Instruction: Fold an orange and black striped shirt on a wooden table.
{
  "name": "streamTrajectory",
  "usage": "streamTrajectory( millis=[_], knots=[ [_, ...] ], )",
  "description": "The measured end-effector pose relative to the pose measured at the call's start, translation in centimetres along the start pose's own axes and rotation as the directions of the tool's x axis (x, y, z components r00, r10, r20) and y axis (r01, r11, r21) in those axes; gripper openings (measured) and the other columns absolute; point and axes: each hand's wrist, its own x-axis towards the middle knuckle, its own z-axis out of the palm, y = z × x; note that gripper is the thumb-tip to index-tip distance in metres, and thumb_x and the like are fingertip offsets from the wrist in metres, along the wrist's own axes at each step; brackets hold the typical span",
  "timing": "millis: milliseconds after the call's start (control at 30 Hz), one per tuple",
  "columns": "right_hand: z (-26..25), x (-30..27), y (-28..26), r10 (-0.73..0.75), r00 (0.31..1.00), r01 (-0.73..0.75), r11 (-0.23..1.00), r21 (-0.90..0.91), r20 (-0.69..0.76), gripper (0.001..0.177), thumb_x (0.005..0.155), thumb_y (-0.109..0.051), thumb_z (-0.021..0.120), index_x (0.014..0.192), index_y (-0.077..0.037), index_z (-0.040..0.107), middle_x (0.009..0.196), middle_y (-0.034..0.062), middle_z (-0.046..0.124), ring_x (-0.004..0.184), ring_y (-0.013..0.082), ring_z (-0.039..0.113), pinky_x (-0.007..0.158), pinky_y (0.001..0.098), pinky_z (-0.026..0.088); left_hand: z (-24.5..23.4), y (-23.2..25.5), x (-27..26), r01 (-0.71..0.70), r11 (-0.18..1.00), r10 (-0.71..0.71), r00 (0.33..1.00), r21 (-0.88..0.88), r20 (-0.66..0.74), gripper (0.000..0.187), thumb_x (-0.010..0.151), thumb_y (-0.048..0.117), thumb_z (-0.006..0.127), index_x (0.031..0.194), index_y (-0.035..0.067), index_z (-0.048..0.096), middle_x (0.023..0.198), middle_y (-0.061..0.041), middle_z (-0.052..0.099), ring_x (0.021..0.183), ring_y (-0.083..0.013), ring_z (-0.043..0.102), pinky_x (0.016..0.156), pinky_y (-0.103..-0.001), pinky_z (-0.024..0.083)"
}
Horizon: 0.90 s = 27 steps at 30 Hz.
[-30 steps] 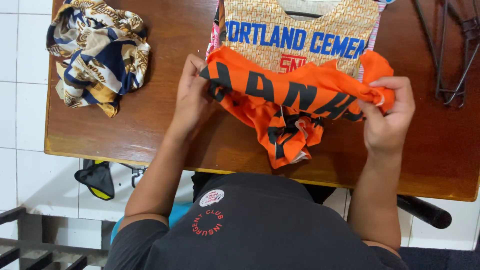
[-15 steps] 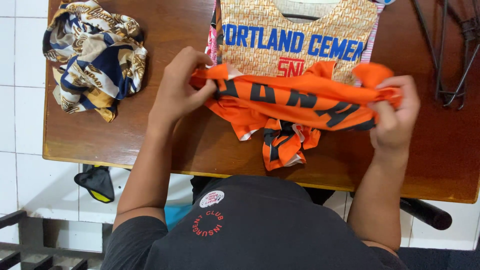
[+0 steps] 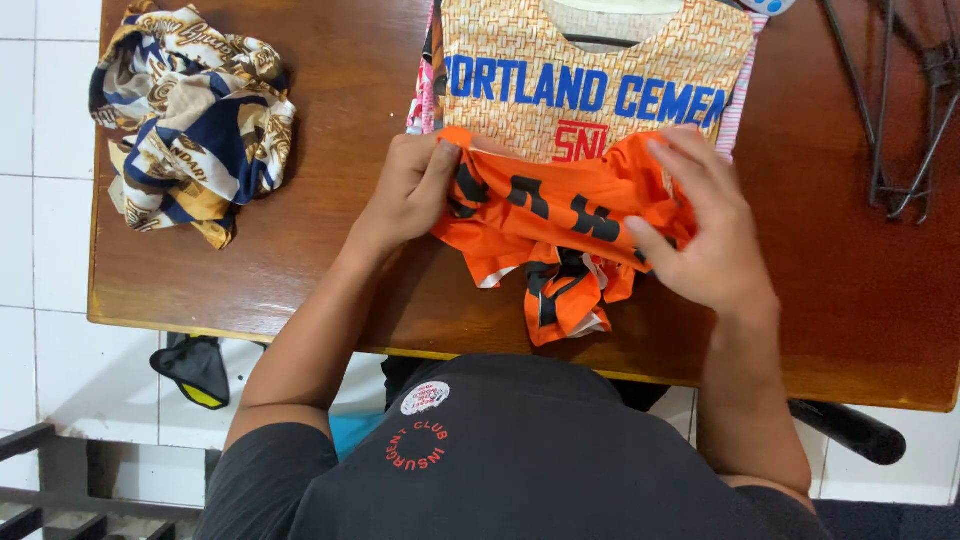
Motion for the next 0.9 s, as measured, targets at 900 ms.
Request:
streamTrajectory(
  millis=[900],
  knots=[
    [-3.1, -3.8, 5.3, 0.344, 0.938, -0.316, 0.896, 0.313, -0.038, 0.013, 0.111, -0.006, 0.067, 0.103, 0.003, 0.065, 0.092, 0.0057, 0.059, 0.085, 0.0124, 0.050, 0.077, 0.0274, 0.040, -6.9, 3.0, 0.1, 0.216, 0.952, -0.237, 0.969, 0.217, 0.072, 0.063, 0.096, 0.034, 0.078, 0.069, 0.015, 0.025, 0.070, 0.007, 0.020, 0.069, -0.0080, 0.019, 0.057, -0.029, 0.013]
  ],
)
